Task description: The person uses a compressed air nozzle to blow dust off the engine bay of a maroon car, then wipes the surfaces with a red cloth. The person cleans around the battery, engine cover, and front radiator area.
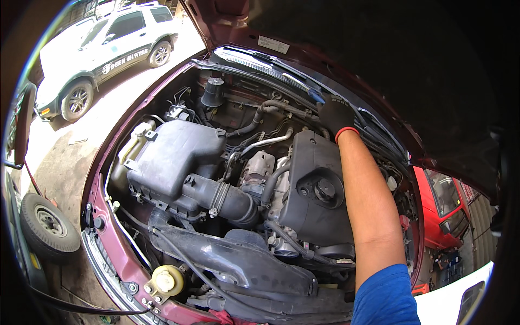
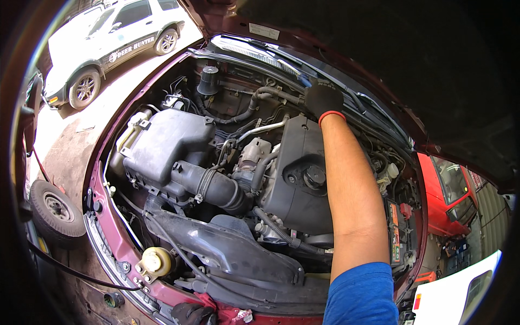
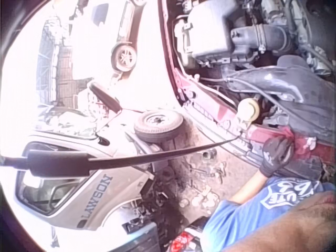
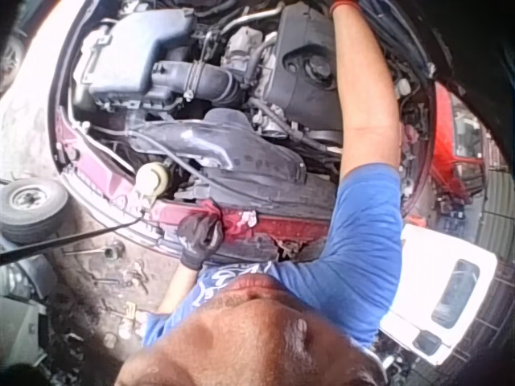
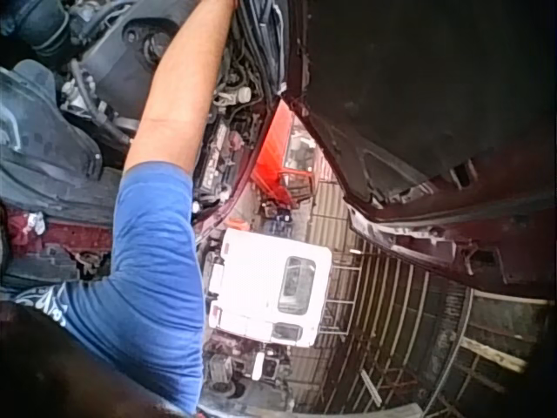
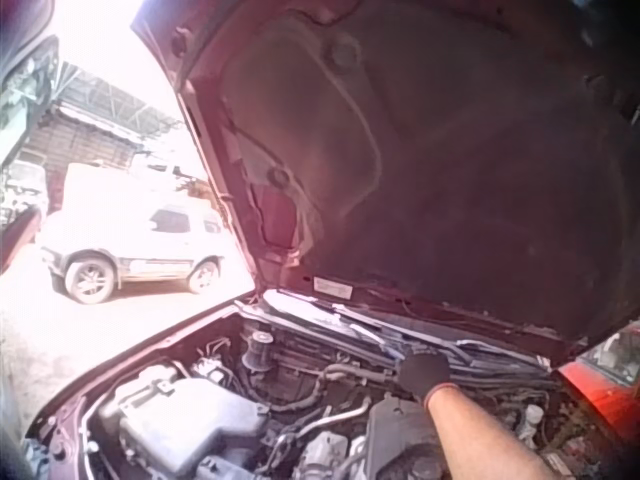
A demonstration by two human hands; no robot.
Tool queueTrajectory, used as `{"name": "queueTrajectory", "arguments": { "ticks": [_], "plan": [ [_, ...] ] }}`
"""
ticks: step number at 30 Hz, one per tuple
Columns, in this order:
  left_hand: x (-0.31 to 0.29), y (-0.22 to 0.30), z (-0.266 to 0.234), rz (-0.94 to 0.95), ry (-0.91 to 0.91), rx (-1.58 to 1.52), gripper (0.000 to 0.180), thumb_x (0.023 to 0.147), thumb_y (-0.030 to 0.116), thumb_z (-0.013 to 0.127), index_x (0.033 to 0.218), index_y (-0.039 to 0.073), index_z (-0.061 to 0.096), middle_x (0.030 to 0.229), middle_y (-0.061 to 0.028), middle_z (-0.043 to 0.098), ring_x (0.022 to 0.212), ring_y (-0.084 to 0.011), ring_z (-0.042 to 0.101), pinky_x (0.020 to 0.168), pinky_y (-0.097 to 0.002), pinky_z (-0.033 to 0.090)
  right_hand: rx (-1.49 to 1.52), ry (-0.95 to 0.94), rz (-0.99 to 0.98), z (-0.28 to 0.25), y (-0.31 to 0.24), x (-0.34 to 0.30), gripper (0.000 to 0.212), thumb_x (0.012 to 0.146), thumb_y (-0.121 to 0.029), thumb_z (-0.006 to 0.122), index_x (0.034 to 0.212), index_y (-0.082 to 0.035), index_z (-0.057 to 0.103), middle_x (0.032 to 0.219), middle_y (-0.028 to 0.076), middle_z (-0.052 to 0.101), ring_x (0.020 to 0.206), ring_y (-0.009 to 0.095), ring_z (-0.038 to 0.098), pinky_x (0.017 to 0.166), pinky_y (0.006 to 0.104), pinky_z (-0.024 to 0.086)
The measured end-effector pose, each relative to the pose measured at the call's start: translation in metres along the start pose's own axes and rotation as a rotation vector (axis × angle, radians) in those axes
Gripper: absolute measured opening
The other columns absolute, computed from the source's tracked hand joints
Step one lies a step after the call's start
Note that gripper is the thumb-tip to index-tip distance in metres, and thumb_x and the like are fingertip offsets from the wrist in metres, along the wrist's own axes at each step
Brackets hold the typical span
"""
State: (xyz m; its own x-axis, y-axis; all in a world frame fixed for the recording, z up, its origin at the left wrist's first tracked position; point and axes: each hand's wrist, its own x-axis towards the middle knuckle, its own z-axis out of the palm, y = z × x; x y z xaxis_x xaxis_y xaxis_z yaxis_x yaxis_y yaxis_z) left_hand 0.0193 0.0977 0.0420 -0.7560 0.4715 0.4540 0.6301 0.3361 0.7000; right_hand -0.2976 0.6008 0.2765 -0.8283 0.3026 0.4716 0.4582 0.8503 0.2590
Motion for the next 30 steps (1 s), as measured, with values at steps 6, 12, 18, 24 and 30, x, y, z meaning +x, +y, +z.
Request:
{"name": "queueTrajectory", "arguments": {
  "ticks": [6,12,18,24,30],
  "plan": [
    [0.001,0.001,0.000,0.004,0.009,-0.002,0.027,0.078,0.016,0.080,0.104,0.009,0.073,0.092,-0.0126,0.071,0.081,-0.0319,0.068,0.074,-0.0451,0.053,-0.004,0.031,0.009,0.002,0.001,0.005,0.048,0.096,-0.036,0.055,0.139,-0.016,0.063,0.127,0.015,0.070,0.119,0.032,0.066,0.102,0.0464,0.051],
    [0.003,0.001,-0.002,0.024,0.009,-0.001,0.029,0.078,0.016,0.080,0.105,0.009,0.073,0.091,-0.0128,0.071,0.080,-0.0319,0.068,0.072,-0.0450,0.053,0.031,-0.009,0.020,0.000,0.001,0.006,0.049,0.096,-0.039,0.056,0.137,-0.012,0.064,0.128,0.020,0.068,0.119,0.036,0.065,0.103,0.0473,0.050],
    [0.002,0.000,-0.001,0.030,0.023,-0.006,0.029,0.078,0.016,0.080,0.105,0.009,0.072,0.091,-0.0130,0.070,0.078,-0.0320,0.067,0.070,-0.0449,0.053,0.197,-0.087,0.138,0.010,0.004,0.015,0.053,0.096,-0.042,0.056,0.132,-0.005,0.064,0.126,0.023,0.068,0.120,0.038,0.064,0.104,0.0481,0.049],
    [0.001,0.000,0.000,0.011,0.008,-0.002,0.026,0.078,0.015,0.080,0.103,0.009,0.073,0.092,-0.0129,0.071,0.078,-0.0315,0.067,0.071,-0.0447,0.053,0.409,-0.094,0.174,0.029,0.012,0.019,0.055,0.096,-0.044,0.056,0.126,0.002,0.063,0.127,0.030,0.065,0.123,0.043,0.061,0.105,0.0482,0.048],
    [0.003,0.002,-0.001,0.009,0.004,0.002,0.026,0.078,0.014,0.079,0.103,0.008,0.073,0.092,-0.0126,0.071,0.079,-0.0311,0.067,0.072,-0.0444,0.053,0.270,-0.085,0.044,0.050,0.021,0.032,0.057,0.094,-0.044,0.055,0.123,0.005,0.063,0.125,0.031,0.065,0.119,0.044,0.062,0.103,0.0491,0.048]
  ]
}}
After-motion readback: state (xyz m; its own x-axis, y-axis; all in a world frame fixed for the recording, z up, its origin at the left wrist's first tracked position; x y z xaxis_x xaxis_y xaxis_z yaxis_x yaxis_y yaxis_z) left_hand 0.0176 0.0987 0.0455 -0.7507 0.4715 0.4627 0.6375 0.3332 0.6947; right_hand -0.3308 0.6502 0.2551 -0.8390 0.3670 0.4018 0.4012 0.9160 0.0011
